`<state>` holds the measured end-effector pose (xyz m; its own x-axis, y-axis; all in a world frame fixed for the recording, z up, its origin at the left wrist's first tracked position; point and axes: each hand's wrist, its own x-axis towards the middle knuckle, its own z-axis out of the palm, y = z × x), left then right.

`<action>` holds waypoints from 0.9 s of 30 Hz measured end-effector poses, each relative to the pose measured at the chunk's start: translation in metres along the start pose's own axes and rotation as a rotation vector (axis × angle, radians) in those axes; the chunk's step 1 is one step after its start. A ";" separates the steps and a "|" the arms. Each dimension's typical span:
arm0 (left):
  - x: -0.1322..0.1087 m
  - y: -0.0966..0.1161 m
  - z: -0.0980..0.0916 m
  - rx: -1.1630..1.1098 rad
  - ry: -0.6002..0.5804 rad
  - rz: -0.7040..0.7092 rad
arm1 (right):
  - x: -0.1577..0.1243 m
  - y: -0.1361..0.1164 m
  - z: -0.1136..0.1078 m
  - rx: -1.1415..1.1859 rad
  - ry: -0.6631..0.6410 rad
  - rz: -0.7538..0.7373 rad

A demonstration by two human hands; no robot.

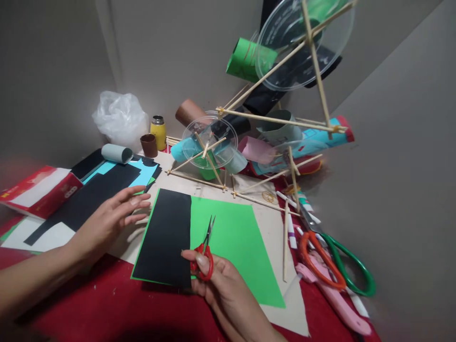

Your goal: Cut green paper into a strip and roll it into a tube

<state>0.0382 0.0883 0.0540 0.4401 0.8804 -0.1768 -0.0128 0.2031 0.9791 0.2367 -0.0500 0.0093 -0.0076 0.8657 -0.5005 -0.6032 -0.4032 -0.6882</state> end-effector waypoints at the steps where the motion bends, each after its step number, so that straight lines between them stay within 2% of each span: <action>1: 0.003 -0.003 -0.002 -0.079 0.016 -0.088 | -0.001 0.000 0.001 0.006 -0.010 -0.001; 5: 0.004 -0.015 0.001 -0.239 -0.142 -0.371 | -0.008 -0.002 0.009 0.007 -0.044 0.004; 8: 0.000 -0.020 0.011 -0.277 -0.146 -0.459 | -0.013 -0.003 0.016 -0.026 -0.018 0.028; 14: -0.003 -0.025 0.024 -0.379 -0.095 -0.444 | -0.008 0.006 0.004 -0.156 0.016 0.008; 19: -0.007 -0.029 0.031 -0.332 -0.021 -0.479 | -0.001 0.016 -0.004 -0.194 -0.062 -0.005; 22: -0.008 -0.034 0.033 -0.312 0.021 -0.443 | -0.001 0.011 -0.005 -0.216 -0.084 0.003; 25: -0.009 -0.038 0.033 -0.309 -0.004 -0.382 | -0.006 0.001 -0.010 -0.249 -0.102 0.000; 27: -0.009 -0.038 0.033 -0.304 -0.008 -0.369 | -0.011 -0.004 -0.015 -0.262 -0.158 0.010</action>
<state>0.0637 0.0583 0.0214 0.4717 0.7226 -0.5053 -0.1158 0.6189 0.7769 0.2517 -0.0624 0.0096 -0.1490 0.8884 -0.4343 -0.3765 -0.4571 -0.8058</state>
